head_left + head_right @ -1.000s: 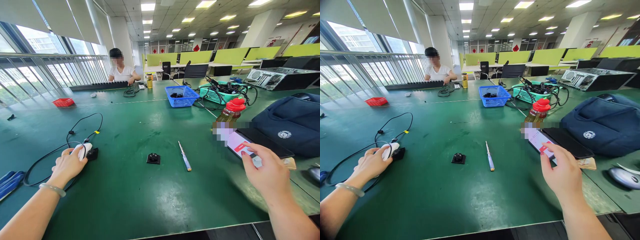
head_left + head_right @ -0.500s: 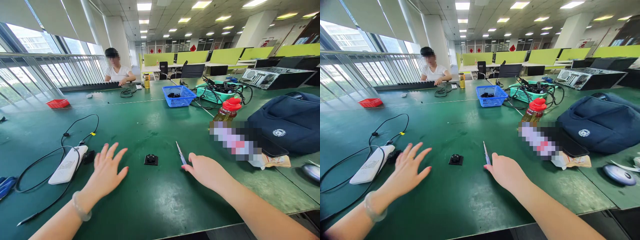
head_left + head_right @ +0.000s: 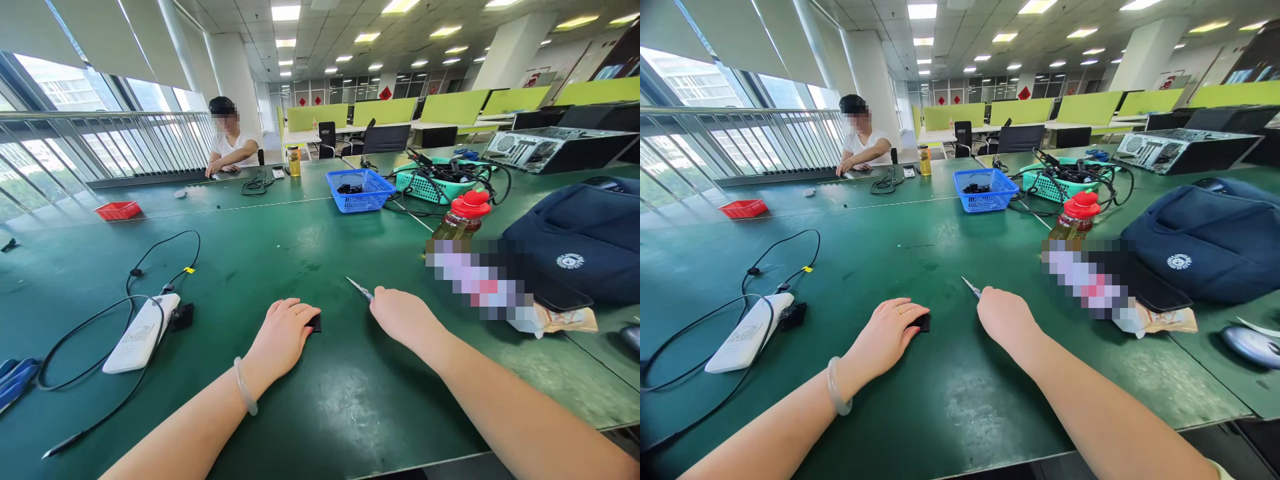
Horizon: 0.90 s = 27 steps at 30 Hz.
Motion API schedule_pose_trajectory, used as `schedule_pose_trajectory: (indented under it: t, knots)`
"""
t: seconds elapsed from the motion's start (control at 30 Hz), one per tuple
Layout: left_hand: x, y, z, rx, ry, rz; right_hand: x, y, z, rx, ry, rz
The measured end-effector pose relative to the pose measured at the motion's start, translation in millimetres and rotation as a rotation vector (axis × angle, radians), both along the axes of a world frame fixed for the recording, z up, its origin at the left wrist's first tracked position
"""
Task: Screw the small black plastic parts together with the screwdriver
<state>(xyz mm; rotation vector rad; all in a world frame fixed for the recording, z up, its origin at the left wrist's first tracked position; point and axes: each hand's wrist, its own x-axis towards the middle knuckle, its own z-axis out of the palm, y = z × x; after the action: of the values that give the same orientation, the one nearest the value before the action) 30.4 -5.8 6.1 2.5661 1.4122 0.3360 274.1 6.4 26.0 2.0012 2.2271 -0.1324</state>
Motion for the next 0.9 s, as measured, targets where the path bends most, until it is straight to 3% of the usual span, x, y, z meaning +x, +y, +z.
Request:
schedule_pose_trajectory:
  t: [0.2,0.4,0.63,0.9]
  knots:
    - [-2.9,1.9,-5.1,0.006,-0.068,0.054,13.5,14.9,2.8,0.16,0.109,-0.128]
    - [-5.6,7.2,-3.8,-0.039,-0.084,0.078,36.1,34.4,-0.2,0.383,0.546,-0.199]
    - [0.2,12.3,-2.8,-0.001,-0.023,0.118,36.0,38.5,-15.4,0.554,0.924,-0.071]
    - [0.6,11.9,-3.4,-0.014,0.007,0.118,17.8,19.6,-12.3,0.427,1.061,0.043]
